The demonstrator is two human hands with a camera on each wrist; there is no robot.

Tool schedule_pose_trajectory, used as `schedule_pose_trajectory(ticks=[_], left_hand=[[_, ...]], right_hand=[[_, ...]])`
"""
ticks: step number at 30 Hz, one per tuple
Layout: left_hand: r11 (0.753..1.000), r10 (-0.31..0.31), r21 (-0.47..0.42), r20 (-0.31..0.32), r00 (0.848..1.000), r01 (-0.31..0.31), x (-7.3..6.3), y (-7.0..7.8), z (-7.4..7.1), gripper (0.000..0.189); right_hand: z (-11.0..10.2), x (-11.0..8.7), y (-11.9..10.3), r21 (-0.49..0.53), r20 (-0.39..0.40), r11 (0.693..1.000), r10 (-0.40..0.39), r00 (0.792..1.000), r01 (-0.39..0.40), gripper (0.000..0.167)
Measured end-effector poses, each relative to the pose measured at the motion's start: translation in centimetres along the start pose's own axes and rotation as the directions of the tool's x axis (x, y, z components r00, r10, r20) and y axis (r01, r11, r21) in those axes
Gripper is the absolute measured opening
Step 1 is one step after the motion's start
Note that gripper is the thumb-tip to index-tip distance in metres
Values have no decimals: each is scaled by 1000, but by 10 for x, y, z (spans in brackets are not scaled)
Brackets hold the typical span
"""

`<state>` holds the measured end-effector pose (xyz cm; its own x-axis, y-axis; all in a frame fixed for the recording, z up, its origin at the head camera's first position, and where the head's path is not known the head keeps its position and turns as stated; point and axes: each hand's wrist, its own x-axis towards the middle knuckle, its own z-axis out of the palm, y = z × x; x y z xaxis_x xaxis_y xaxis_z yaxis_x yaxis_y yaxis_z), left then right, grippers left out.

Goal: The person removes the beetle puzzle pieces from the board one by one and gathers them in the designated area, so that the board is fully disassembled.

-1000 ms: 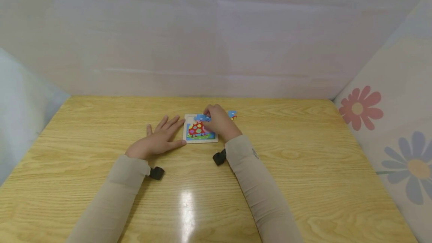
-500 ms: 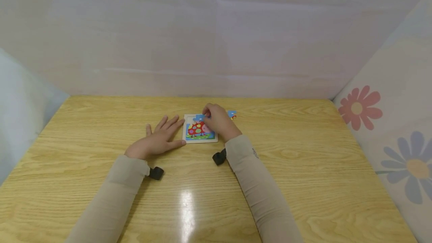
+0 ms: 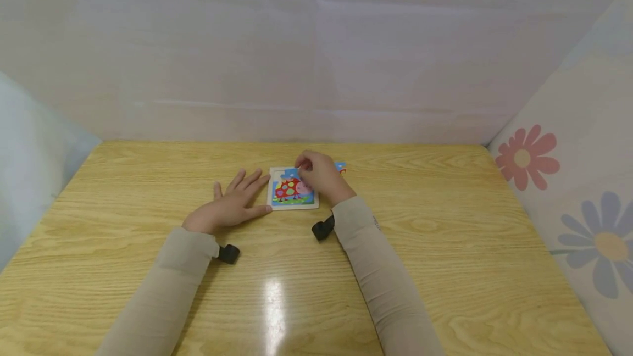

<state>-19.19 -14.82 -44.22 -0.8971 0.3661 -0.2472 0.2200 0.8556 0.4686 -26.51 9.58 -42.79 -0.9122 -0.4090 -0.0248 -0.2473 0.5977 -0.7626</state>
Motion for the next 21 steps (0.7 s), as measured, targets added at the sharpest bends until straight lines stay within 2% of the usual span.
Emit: schedule_pose_trajectory(ticks=[15, 21], left_hand=[[1000, 6, -11, 2, 1000, -6, 0, 0, 0, 86], [1000, 13, -16, -2, 1000, -13, -1, 0, -1, 86]], right_hand=[[-26, -1, 7, 185, -28, 979, 89, 996, -82, 13], [-40, -2, 12, 228, -34, 967, 123, 992, -112, 14]])
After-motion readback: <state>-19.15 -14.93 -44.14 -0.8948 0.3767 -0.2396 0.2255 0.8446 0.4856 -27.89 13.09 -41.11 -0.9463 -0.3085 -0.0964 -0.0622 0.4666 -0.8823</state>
